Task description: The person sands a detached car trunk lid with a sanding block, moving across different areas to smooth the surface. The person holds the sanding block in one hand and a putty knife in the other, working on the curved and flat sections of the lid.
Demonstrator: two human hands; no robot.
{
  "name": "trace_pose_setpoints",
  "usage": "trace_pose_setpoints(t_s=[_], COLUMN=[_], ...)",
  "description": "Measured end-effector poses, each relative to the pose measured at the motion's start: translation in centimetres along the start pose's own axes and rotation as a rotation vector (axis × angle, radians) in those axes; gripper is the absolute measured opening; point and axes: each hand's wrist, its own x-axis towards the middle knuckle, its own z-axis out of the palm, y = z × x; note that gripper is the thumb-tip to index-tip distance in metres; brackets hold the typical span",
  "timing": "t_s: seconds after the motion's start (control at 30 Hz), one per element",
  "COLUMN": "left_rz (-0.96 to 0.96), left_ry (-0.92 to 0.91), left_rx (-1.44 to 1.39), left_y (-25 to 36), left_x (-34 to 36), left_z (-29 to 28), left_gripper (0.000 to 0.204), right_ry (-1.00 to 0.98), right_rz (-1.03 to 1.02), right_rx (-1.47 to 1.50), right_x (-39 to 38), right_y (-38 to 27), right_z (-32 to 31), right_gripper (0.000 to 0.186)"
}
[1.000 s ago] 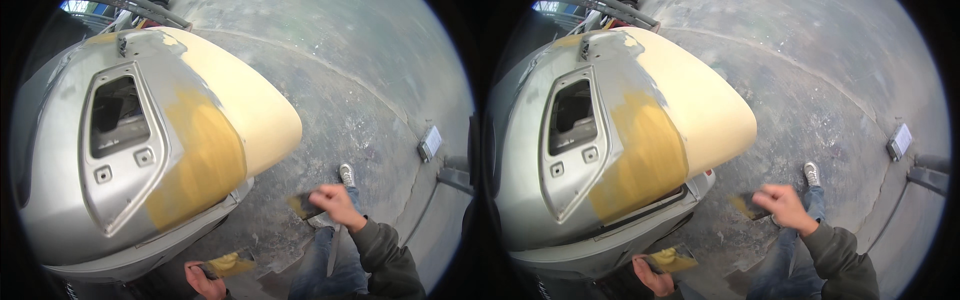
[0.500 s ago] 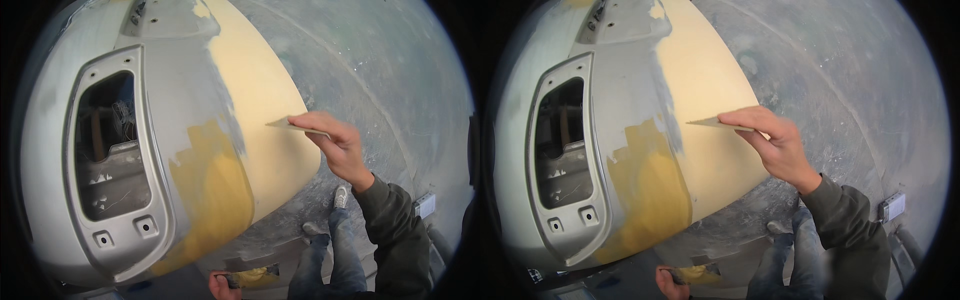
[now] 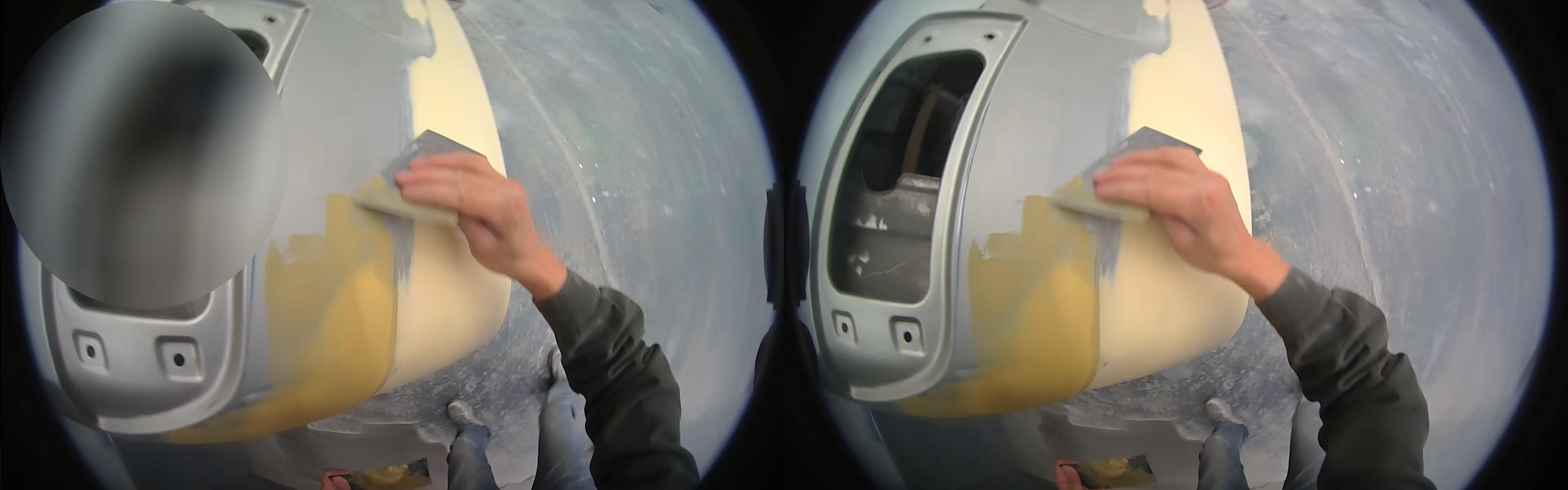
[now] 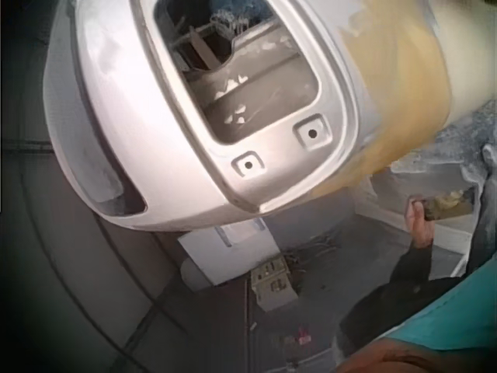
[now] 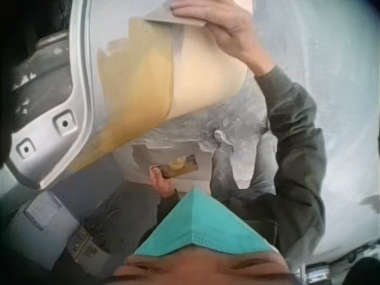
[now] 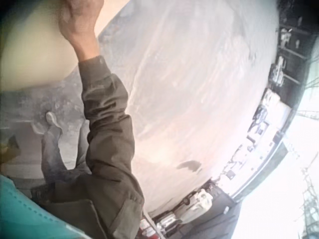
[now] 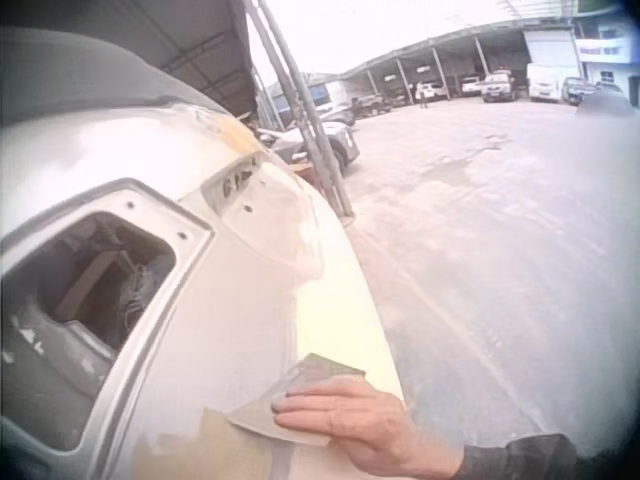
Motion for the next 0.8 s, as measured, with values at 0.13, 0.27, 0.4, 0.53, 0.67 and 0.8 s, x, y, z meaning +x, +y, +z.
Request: trace_pose_setpoints(t_s=[0.13, 0.27, 0.4, 0.53, 0.67, 0.8], left_rz=[-0.161, -0.196, -0.073, -0.043, 0.035, 0.177], left_ry=[0.136, 0.204, 0.252, 0.344, 0.478, 0.591], left_rx=[-0.269, -0.485, -0.326, -0.403, -0.562, -0.501], left_y=[-1.3, -4.4, -6.0, -7.5, -11.5, -13.0], left_x=[-4.1, -6.8, -6.8, -5.7, -4.8, -3.5], left_z=[5.5, 9.6, 11.5, 13.5, 15.0, 15.2], left_gripper=[0.040, 0.039, 0.036, 0.035, 0.038, 0.041], right_ry=[-0.111, -0.179, -0.227, -0.193, -0.154, -0.167], right_rz=[-0.191, -0.298, -0.384, -0.468, -0.530, -0.582], right_rx=[0.079, 0.143, 0.106, 0.084, 0.080, 0.075], right_x=[-1.1, -1.5, -2.7, -3.6, -4.4, -4.4], right_y=[0.2, 0.3, 0.4, 0.9, 0.7, 0.9], right_z=[-0.2, -0.4, -0.6, -0.3, 0.0, -0.3], right_gripper=[0.030, 0.028, 0.025, 0.025, 0.026, 0.030])
